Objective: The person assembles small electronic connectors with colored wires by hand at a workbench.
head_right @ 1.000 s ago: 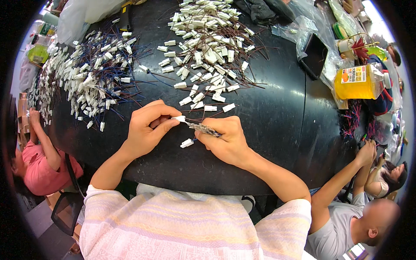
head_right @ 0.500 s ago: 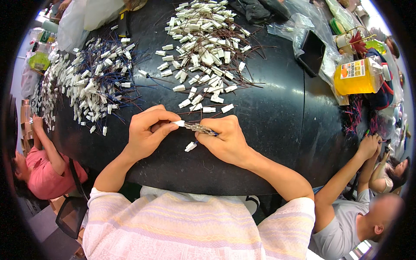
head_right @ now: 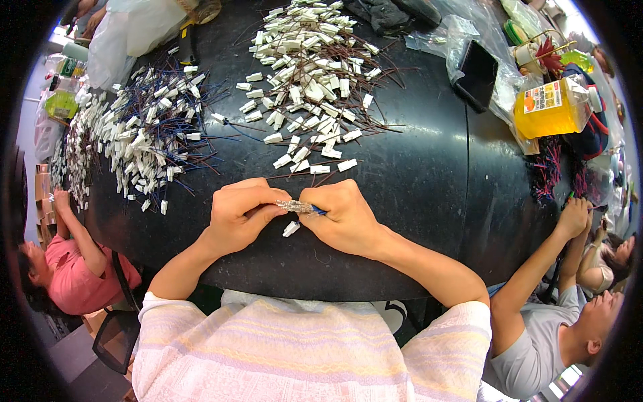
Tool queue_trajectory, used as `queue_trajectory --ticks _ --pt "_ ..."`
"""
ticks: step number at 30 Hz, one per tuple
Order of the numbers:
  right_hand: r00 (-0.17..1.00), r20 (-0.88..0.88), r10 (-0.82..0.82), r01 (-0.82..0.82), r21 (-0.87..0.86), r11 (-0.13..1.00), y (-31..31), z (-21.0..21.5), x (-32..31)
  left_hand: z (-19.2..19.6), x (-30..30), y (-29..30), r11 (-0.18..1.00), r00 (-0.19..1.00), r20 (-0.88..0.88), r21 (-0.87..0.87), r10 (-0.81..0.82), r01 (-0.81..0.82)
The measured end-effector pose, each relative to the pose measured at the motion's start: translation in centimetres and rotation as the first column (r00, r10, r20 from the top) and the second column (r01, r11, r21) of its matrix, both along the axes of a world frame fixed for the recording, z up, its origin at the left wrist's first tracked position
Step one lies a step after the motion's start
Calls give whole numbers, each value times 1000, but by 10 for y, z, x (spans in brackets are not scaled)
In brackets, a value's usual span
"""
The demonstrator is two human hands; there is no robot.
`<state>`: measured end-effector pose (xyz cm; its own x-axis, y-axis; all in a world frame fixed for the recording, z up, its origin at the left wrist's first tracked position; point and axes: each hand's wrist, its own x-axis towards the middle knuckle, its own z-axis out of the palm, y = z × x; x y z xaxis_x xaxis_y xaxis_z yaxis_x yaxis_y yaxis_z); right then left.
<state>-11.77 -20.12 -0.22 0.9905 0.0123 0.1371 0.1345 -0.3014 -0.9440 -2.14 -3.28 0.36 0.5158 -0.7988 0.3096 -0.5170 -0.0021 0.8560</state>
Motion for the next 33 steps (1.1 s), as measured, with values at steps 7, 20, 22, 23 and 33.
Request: queue_trajectory --ticks 7,20,22,23,33 --pt "996 -79 -39 37 -17 999 1 5 4 6 8 7 985 992 20 119 125 -127" --pt "941 -333 -55 152 274 950 -5 14 3 -14 25 -13 974 890 416 43 186 -224" --pt "925 -376 -56 198 352 915 -3 15 4 -11 23 -8 972 948 230 31 219 -232" --pt "922 -382 -62 213 366 906 -4 11 2 -6 21 -7 973 949 227 28 217 -230" --pt "930 -336 -147 251 291 923 -2 12 1 9 13 -3 978 966 -186 136 179 -156"
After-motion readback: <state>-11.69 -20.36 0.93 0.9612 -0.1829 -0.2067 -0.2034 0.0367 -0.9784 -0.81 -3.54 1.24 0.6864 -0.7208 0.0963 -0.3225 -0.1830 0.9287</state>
